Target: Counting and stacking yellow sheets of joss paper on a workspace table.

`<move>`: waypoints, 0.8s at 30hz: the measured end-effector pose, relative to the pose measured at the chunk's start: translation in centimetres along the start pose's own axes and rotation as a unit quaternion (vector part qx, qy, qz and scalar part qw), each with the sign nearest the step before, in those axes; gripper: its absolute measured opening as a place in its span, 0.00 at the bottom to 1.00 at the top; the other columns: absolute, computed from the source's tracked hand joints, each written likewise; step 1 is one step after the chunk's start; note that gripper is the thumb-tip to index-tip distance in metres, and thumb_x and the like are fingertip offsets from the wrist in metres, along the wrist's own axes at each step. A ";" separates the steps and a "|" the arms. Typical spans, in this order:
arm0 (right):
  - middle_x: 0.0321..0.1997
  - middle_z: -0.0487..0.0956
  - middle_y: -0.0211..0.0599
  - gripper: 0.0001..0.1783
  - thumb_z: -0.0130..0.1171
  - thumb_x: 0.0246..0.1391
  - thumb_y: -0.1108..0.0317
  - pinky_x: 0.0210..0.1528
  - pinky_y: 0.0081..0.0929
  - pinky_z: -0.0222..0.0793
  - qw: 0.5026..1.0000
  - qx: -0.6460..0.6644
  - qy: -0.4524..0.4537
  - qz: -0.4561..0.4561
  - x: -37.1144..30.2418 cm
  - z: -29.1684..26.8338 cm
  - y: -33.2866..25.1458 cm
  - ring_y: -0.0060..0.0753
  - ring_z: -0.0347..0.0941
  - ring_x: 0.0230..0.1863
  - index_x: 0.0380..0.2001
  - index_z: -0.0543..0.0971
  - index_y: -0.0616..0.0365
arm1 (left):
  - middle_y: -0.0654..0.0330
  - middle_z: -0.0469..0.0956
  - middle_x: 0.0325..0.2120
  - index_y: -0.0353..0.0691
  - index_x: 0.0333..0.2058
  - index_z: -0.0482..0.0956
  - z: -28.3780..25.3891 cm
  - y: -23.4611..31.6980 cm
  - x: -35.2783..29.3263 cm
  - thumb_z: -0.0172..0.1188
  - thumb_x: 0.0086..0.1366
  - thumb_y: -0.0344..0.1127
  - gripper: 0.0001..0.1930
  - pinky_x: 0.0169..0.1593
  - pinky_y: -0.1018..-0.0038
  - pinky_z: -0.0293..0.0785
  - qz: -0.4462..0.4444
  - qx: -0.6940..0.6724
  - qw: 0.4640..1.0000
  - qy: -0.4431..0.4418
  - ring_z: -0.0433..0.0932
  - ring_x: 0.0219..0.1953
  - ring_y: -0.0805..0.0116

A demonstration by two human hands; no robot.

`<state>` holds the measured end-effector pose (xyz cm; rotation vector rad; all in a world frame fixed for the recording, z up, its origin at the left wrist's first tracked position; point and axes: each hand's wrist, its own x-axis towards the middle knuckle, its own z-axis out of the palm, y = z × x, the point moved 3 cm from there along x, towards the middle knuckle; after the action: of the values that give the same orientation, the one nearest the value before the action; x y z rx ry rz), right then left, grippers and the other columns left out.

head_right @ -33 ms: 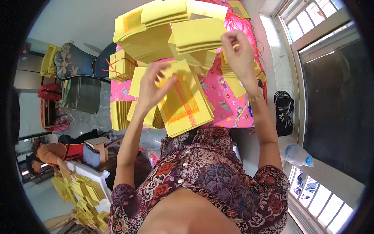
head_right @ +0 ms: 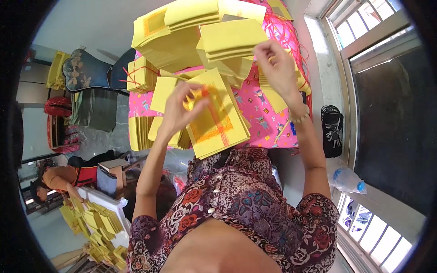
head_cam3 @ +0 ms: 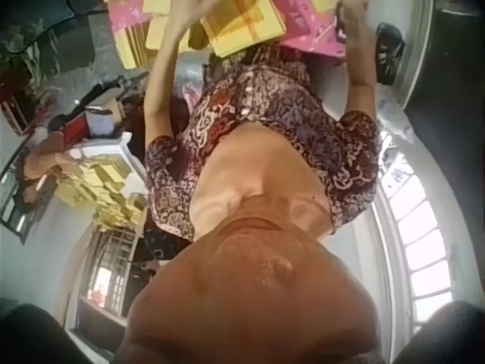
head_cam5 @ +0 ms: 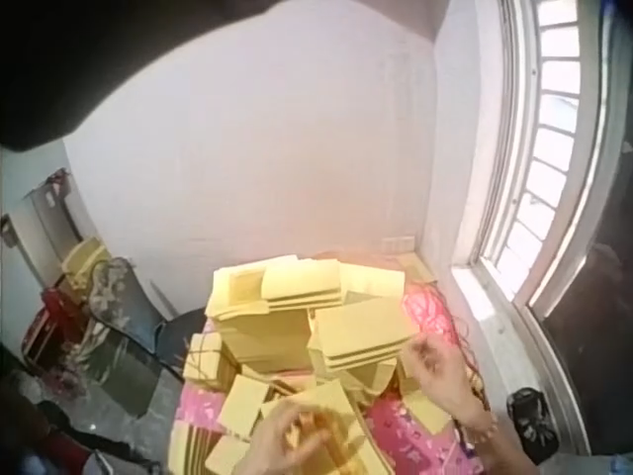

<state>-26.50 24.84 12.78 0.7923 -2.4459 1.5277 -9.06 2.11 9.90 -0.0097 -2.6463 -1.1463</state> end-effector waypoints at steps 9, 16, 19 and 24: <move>0.38 0.74 0.38 0.18 0.70 0.47 0.61 0.45 0.34 0.70 0.872 -0.034 -0.458 -0.172 -11.0 3.3 -3.1 0.41 0.72 0.44 0.37 0.75 0.56 | 0.54 0.73 0.38 0.43 0.45 0.76 3.2 2.3 -9.2 0.75 0.49 0.49 0.28 0.41 0.61 0.76 -0.001 0.062 0.984 -0.166 0.77 0.39 0.52; 0.37 0.73 0.35 0.18 0.71 0.46 0.61 0.45 0.36 0.68 0.863 -0.046 -0.458 -0.206 -12.0 4.0 -2.4 0.42 0.70 0.43 0.36 0.75 0.55 | 0.57 0.76 0.35 0.43 0.40 0.79 3.8 2.2 -9.5 0.75 0.49 0.46 0.22 0.41 0.62 0.76 -0.009 0.073 0.989 -0.129 0.77 0.39 0.54; 0.36 0.73 0.34 0.16 0.69 0.48 0.59 0.44 0.37 0.69 0.864 -0.017 -0.471 -0.177 -11.7 4.0 -2.1 0.42 0.72 0.44 0.33 0.76 0.55 | 0.59 0.79 0.32 0.40 0.34 0.83 3.8 1.5 -9.6 0.75 0.50 0.41 0.16 0.38 0.67 0.76 -0.022 0.007 0.995 -0.099 0.79 0.35 0.59; 0.31 0.74 0.35 0.12 0.66 0.53 0.59 0.43 0.36 0.68 0.861 0.017 -0.490 -0.133 -11.5 4.3 -1.6 0.40 0.73 0.40 0.29 0.80 0.56 | 0.62 0.81 0.27 0.40 0.29 0.87 4.5 0.1 -10.0 0.72 0.56 0.39 0.09 0.30 0.76 0.73 -0.166 -0.158 0.969 -0.090 0.79 0.24 0.71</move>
<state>-15.30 24.57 7.53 2.2513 -2.6681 1.1995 -0.38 6.36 4.70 0.2926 -2.6520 -1.7437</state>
